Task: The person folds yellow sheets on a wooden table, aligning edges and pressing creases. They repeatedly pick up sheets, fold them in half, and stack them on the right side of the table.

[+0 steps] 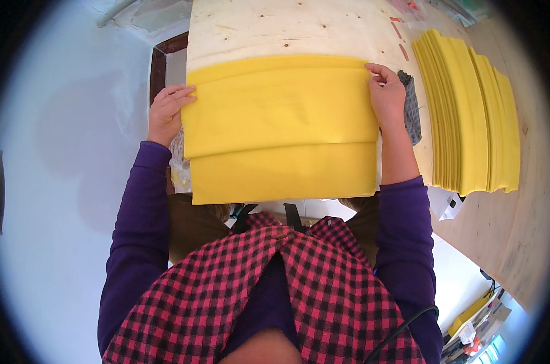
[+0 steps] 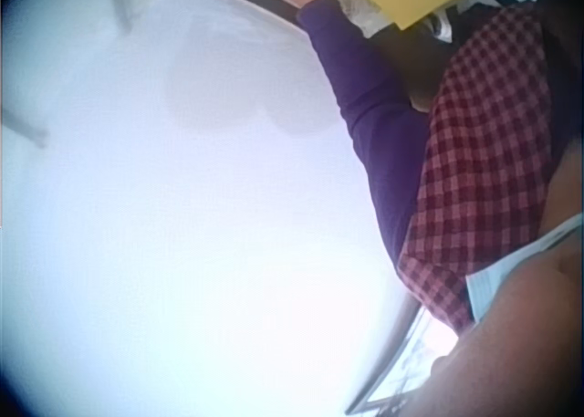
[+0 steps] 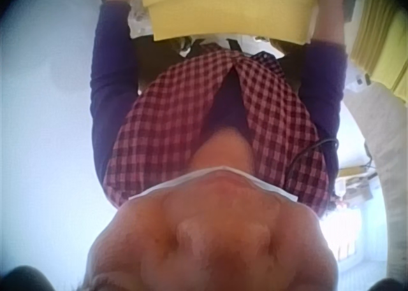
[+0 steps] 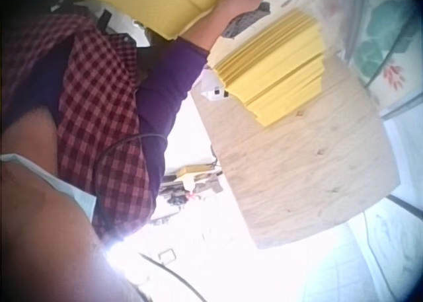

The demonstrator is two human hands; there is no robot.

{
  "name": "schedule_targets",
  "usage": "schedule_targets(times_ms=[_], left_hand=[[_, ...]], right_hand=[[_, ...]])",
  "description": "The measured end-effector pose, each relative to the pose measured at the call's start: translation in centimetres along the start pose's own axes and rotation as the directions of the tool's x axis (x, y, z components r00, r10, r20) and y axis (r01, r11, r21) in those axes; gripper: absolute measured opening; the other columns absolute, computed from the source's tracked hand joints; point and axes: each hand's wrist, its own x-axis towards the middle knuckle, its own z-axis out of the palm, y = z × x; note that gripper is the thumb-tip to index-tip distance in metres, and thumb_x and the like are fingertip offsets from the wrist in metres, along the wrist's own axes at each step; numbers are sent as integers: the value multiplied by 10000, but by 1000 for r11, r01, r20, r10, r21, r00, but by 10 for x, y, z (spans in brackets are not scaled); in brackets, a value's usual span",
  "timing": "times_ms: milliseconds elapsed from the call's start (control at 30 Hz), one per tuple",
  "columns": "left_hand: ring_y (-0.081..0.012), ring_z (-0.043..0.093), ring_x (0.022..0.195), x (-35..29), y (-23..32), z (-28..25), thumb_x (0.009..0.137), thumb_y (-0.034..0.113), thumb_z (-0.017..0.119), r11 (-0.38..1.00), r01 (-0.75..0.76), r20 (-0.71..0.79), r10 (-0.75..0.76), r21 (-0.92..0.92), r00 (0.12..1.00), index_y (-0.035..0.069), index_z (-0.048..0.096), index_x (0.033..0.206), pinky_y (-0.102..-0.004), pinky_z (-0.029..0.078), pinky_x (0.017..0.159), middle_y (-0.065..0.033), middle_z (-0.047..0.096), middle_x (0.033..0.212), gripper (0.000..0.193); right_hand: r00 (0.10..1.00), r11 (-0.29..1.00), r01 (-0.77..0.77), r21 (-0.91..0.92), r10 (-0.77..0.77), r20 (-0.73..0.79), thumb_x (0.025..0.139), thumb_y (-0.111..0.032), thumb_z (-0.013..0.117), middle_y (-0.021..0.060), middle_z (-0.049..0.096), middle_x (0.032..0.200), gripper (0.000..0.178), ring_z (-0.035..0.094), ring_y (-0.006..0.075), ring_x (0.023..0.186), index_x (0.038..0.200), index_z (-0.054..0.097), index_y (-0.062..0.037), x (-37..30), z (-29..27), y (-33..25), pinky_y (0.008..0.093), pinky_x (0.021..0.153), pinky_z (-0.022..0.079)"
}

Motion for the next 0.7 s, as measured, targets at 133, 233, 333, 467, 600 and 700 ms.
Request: schedule_targets(times_ms=[133,233,333,467,600,700], left_hand=[[-283,623,1022,0,1,0,698,-121,578,1000,0,9,0,-5,1000,70,700,907,-357,498,876,-56,697,1084,309],[-287,622,1032,0,1,2,703,-121,574,1000,-5,2,5,-12,1000,66,698,908,-359,496,883,-60,696,1085,304],[-288,622,1039,-1,1,3,705,-123,570,1000,-2,-5,2,-19,1000,62,697,908,-359,497,887,-63,695,1085,302],[-289,624,1041,-2,-1,3,704,-127,564,1000,-19,-7,19,-14,1000,66,698,910,-357,499,885,-62,695,1087,312],[-297,622,1047,-4,-2,1,696,-134,554,999,-18,-8,18,-27,1000,69,705,888,-362,494,895,-68,692,1094,317],[-299,615,1062,-3,-2,-4,696,-136,541,1000,-7,-41,7,-18,999,63,708,865,-366,484,914,-76,691,1092,309]], right_hand=[[870,836,453,-311,-490,-49,817,2,555,98,623,1164,319,581,247,1063,1093,672,-106,-2,1,-18,349,920,465],[681,639,714,-287,-729,69,858,-96,583,116,589,1249,293,522,301,1178,1143,647,-110,-12,14,-41,410,1022,395],[672,489,704,-515,-694,260,921,-278,547,116,494,1378,393,392,283,1325,1272,559,-100,-27,43,-62,433,1121,269],[691,472,718,-512,-571,443,967,-383,454,94,389,1475,499,286,261,1401,1375,455,-95,-44,69,-67,428,1163,188],[731,512,682,-522,-446,518,973,-412,427,68,342,1509,540,252,239,1420,1420,396,-109,-52,74,-54,417,1175,159],[728,536,684,-494,-474,495,971,-407,438,64,345,1509,546,249,229,1422,1429,385,-114,-53,74,-45,413,1178,146]])
